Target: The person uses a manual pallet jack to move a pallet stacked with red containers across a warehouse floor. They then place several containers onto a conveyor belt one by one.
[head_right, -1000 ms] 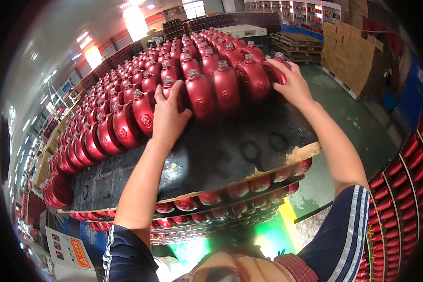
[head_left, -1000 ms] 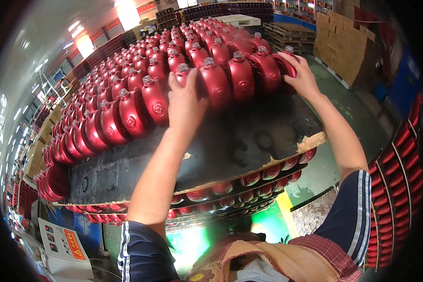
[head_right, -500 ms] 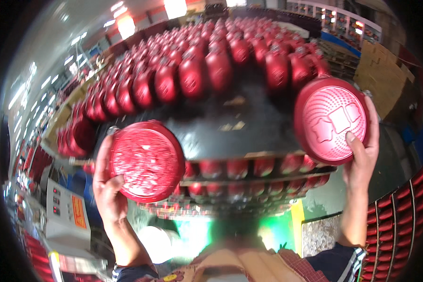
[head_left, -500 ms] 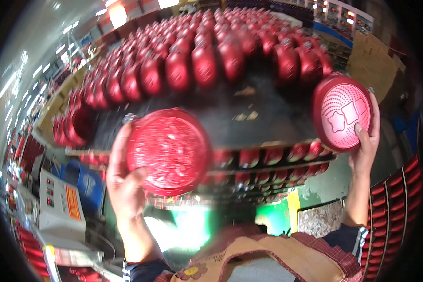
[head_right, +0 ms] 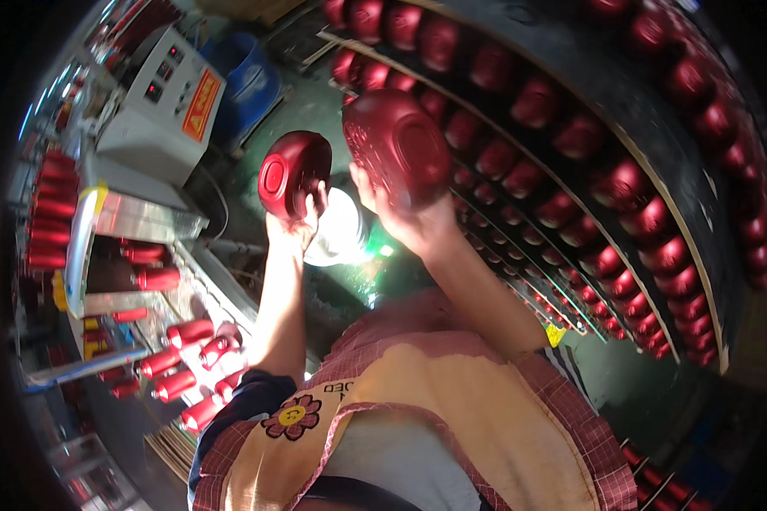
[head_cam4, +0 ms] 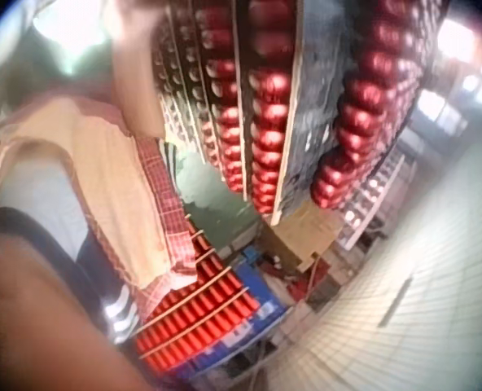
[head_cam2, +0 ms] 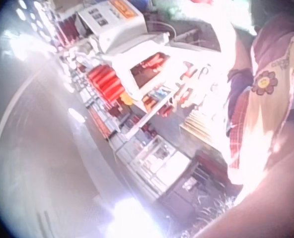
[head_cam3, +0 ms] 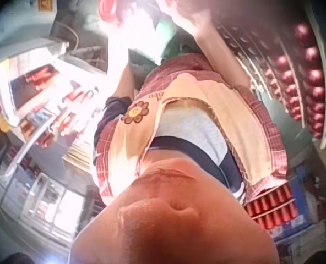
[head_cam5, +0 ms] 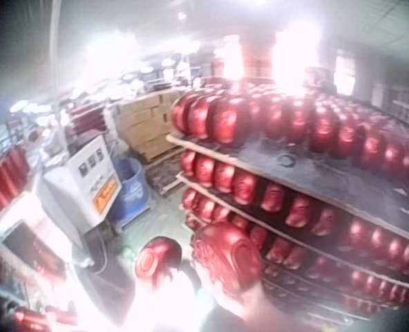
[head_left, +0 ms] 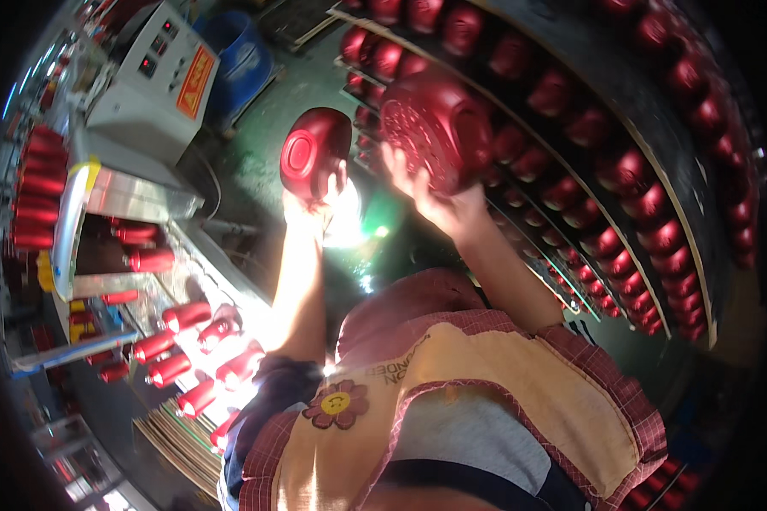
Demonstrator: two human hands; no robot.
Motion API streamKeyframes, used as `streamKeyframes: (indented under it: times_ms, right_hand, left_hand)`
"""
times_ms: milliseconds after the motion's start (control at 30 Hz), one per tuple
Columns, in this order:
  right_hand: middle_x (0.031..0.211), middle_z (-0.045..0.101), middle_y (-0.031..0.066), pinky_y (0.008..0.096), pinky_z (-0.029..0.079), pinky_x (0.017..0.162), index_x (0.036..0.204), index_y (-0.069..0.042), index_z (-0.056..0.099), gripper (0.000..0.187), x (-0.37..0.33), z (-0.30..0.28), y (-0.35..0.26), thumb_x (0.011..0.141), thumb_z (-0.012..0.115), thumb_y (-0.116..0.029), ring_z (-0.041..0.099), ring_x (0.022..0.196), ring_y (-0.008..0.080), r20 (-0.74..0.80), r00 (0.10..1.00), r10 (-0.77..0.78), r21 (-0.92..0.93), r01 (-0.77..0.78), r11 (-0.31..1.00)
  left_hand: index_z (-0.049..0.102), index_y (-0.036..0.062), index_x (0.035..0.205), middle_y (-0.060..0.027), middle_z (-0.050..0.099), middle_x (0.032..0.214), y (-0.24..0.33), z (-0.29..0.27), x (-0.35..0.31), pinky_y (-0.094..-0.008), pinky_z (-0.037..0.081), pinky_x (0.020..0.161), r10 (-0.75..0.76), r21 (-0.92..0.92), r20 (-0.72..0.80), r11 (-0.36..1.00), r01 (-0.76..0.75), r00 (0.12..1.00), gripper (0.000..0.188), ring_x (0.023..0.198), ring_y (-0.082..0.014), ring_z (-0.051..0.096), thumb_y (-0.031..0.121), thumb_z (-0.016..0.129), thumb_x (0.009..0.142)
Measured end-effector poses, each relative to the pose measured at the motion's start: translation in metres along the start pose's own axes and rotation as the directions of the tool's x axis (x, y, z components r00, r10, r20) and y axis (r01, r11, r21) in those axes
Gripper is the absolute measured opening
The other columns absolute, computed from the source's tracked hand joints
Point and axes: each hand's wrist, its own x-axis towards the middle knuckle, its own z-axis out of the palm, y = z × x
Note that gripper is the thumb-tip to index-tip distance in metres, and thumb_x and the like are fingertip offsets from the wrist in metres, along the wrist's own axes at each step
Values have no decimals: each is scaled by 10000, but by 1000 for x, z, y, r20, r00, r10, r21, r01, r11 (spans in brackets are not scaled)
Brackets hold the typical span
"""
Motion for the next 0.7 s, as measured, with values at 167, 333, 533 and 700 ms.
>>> streamKeyframes:
  times_ms: [167, 333, 533, 700]
  right_hand:
    - [1403, 424, 266, 428, 578, 883, 1419, -24, 426, 725, 97, -82, -41, 840, 728, -338, 531, 1189, 375, -176, 966, 189, 252, -141, 957]
    - [1387, 425, 264, 403, 597, 861, 1398, -8, 444, 696, 160, -121, -67, 839, 718, -321, 553, 1160, 374, -280, 917, 283, 352, -176, 919]
    - [1366, 456, 263, 441, 602, 855, 1363, -3, 477, 593, 206, -135, -76, 904, 607, -356, 575, 1141, 397, -476, 841, 258, 201, -181, 963]
    - [1236, 573, 267, 460, 610, 833, 1307, -8, 539, 586, 230, -161, -70, 936, 474, -456, 579, 1104, 447, -593, 749, -297, -524, -78, 848]
  left_hand:
    - [585, 78, 1271, -184, 600, 1176, 51, -66, 16, -422, 644, 679, 148, -291, 106, 950, -112, 983, 524, 1037, -426, 584, 399, 624, 858]
    - [512, 114, 1371, -186, 482, 1375, 77, -90, 33, -401, 632, 695, 304, -453, 178, 869, -197, 936, 642, 1050, -365, 575, 421, 635, 820]
    - [516, 129, 1369, -175, 491, 1360, 94, -96, 29, -389, 629, 679, 399, -516, 176, 816, -261, 900, 640, 1056, -357, 576, 437, 617, 818]
    - [492, 131, 1401, -249, 441, 1373, 103, -112, 8, -418, 632, 691, 428, -462, 104, 820, -338, 898, 675, 1025, -391, 578, 473, 594, 828]
